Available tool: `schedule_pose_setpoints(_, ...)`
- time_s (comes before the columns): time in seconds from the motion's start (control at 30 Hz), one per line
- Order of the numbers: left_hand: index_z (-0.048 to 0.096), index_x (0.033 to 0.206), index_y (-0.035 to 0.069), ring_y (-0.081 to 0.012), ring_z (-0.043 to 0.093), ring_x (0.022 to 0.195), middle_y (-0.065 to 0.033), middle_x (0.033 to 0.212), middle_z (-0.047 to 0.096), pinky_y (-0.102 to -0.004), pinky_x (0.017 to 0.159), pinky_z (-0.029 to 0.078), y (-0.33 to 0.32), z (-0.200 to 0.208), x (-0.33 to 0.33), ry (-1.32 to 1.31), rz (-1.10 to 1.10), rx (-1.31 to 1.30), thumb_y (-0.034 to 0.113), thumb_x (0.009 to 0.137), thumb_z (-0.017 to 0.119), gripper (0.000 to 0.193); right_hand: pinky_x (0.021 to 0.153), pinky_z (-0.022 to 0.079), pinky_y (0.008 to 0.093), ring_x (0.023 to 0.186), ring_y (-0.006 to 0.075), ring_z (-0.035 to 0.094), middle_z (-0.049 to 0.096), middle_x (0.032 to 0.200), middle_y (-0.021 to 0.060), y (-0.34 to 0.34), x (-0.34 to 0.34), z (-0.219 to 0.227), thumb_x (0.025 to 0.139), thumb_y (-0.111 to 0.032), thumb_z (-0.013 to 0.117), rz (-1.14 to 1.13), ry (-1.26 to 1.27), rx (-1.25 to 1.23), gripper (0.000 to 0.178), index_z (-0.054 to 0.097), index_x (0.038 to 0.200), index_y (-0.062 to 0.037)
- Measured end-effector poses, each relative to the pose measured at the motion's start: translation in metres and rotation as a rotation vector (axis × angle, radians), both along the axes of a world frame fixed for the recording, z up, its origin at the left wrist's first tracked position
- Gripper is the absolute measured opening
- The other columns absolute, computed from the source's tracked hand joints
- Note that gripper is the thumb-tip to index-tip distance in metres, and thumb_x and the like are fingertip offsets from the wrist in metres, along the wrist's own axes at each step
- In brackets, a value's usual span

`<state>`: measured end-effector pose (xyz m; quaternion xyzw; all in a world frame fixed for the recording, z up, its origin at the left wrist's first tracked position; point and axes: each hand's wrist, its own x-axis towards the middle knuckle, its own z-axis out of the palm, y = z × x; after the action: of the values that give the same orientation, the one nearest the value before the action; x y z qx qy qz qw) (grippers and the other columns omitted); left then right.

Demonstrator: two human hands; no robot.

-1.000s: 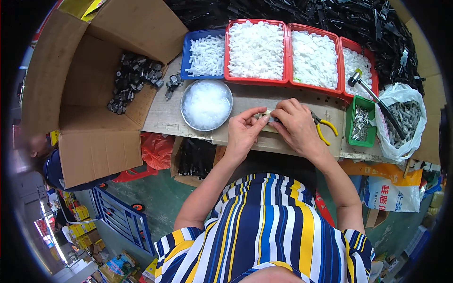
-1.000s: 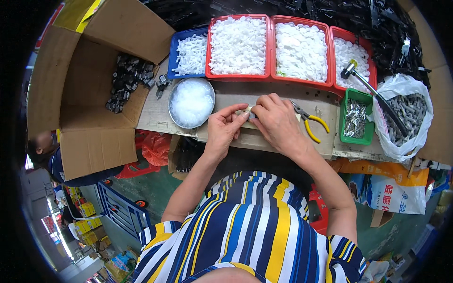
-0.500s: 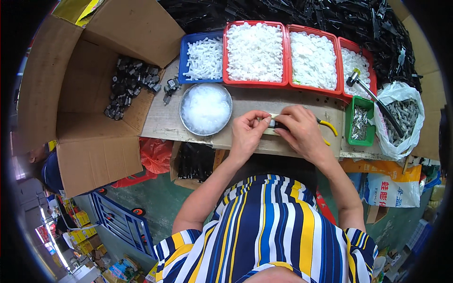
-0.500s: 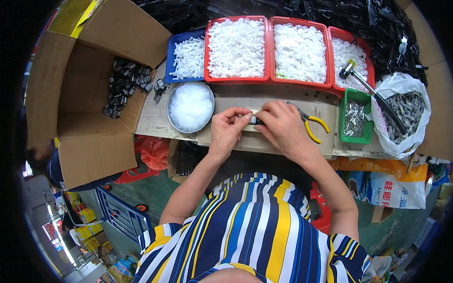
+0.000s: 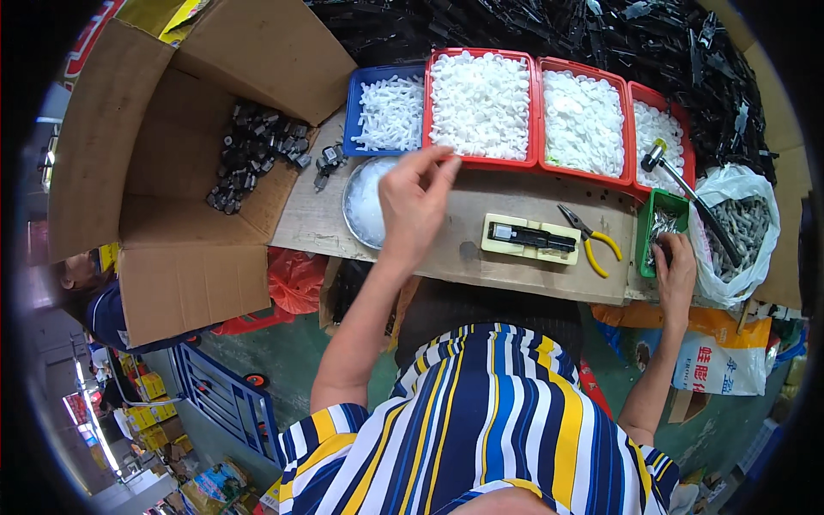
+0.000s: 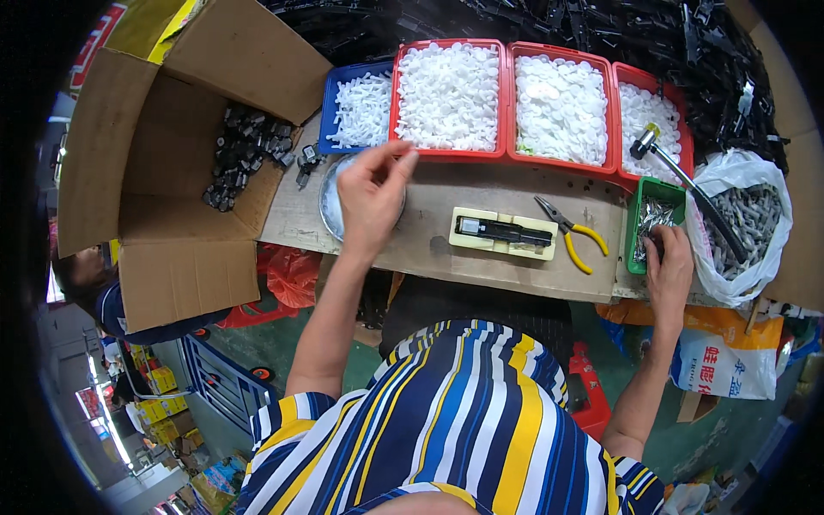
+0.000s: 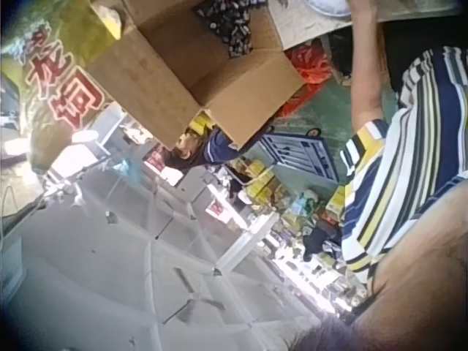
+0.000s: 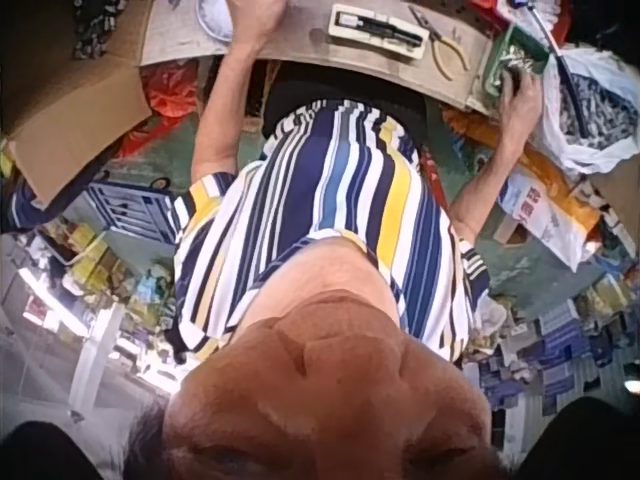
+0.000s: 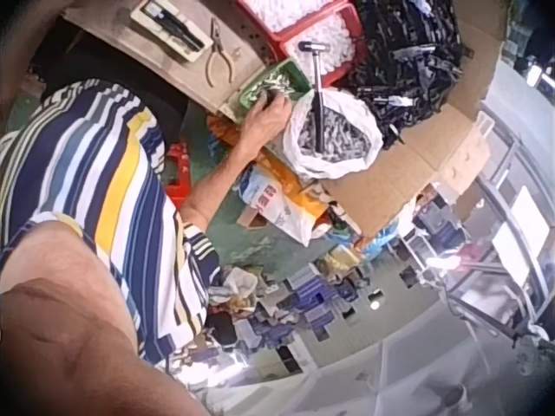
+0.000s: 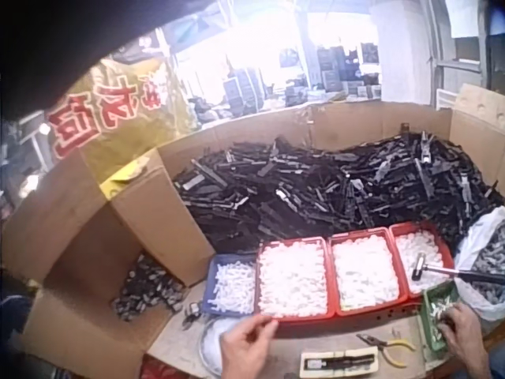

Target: The person assembles small lock mechanisms at a workbench. They pick up a black lock body, insert a white plastic component, and use pliers to secure a metal pin. The person repeats this process, handling multiple lock bodies and components from nearby bins and trays.

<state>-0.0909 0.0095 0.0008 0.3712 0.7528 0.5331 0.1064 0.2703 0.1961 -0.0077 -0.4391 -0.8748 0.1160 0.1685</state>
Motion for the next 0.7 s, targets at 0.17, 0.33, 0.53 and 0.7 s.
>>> schedule_pose_setpoints(0.17,0.074,0.096,0.001,-0.0202,0.059,0.06,-0.0119,0.077,0.065,-0.0326,0.059,0.046,0.02,0.002,-0.05,0.514,0.031,-0.099,0.007,0.084,0.072,0.014,0.07,0.047,0.0386,0.078,0.0313,0.063,0.06,0.088,0.0155,0.004,-0.008,-0.001,0.091,-0.003,0.063,0.011,0.021,-0.07,0.01,0.062,0.099,0.0025)
schedule_pose_setpoints(0.33,0.072,0.089,0.001,-0.0297,0.065,0.07,-0.0131,0.083,0.066,-0.039,0.065,0.05,0.03,0.004,-0.063,0.6,-0.086,-0.204,0.008,0.083,0.072,0.009,0.071,0.049,0.0377,0.078,0.0302,0.063,0.062,0.089,0.0162,0.008,0.001,-0.011,0.094,-0.004,0.061,-0.044,0.085,0.011,0.009,0.061,0.1,0.0019)
schedule_pose_setpoints(0.53,0.066,0.09,-0.001,-0.0327,0.065,0.076,-0.0139,0.085,0.065,-0.0416,0.069,0.05,0.037,0.009,-0.069,0.614,-0.179,-0.244,0.006,0.085,0.069,0.009,0.07,0.049,0.0349,0.077,0.0264,0.063,0.063,0.089,0.0153,-0.002,-0.004,0.001,0.095,-0.005,0.062,-0.082,0.14,0.005,0.01,0.06,0.102,0.0015)
schedule_pose_setpoints(0.7,0.061,0.092,-0.002,-0.0279,0.066,0.074,-0.0138,0.083,0.064,-0.0392,0.067,0.05,0.038,0.009,-0.063,0.605,-0.167,-0.132,0.005,0.088,0.066,0.01,0.069,0.048,0.0324,0.075,0.0211,0.061,0.062,0.087,0.0123,-0.01,-0.015,0.009,0.095,-0.005,0.062,-0.073,0.216,0.023,0.009,0.06,0.102,0.0013)
